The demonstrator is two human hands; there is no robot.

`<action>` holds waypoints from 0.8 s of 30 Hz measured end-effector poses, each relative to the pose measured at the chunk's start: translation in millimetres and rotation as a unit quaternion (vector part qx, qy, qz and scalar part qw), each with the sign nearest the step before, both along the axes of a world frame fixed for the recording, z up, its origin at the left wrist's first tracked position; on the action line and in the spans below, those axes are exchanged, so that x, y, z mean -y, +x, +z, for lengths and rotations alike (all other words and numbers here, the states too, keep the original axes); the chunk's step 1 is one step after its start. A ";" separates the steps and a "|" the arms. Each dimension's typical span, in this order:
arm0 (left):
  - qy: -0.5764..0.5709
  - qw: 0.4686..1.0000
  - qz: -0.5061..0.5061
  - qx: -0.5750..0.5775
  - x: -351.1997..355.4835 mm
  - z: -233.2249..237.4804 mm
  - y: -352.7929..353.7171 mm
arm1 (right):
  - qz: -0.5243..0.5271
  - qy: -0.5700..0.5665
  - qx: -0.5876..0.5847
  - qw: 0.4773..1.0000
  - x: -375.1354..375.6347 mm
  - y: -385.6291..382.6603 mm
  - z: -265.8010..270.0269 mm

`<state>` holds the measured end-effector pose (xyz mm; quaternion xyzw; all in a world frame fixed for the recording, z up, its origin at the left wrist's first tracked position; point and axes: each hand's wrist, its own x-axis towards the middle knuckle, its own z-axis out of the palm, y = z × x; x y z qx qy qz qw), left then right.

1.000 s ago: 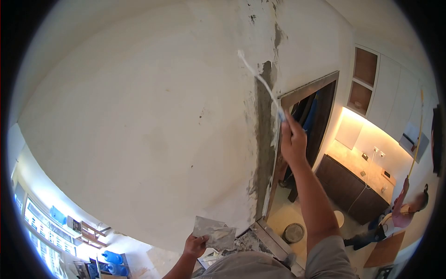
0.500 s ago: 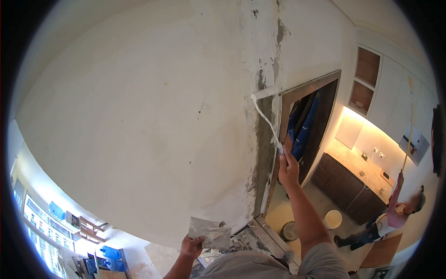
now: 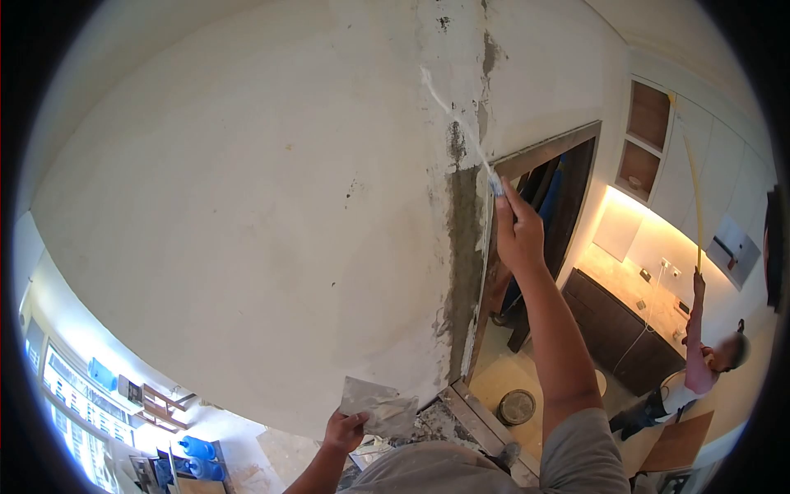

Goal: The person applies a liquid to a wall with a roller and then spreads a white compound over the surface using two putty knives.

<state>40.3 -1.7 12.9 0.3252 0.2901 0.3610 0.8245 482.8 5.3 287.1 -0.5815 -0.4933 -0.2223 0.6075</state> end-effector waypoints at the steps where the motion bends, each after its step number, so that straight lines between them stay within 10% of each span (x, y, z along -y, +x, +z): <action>1: 0.001 1.000 -0.003 0.003 -2.5 -5.8 -1.6 | -0.004 -0.002 0.007 1.000 1.2 -0.5 -9.1; 12: -0.003 1.000 -0.019 0.004 1.8 9.7 -1.5 | 0.056 -0.093 -0.055 0.993 54.8 -42.4 -142.0; 24: 0.015 0.999 -0.026 -0.028 -4.6 -19.3 -1.1 | -0.014 -0.047 -0.063 0.997 29.4 -53.1 55.8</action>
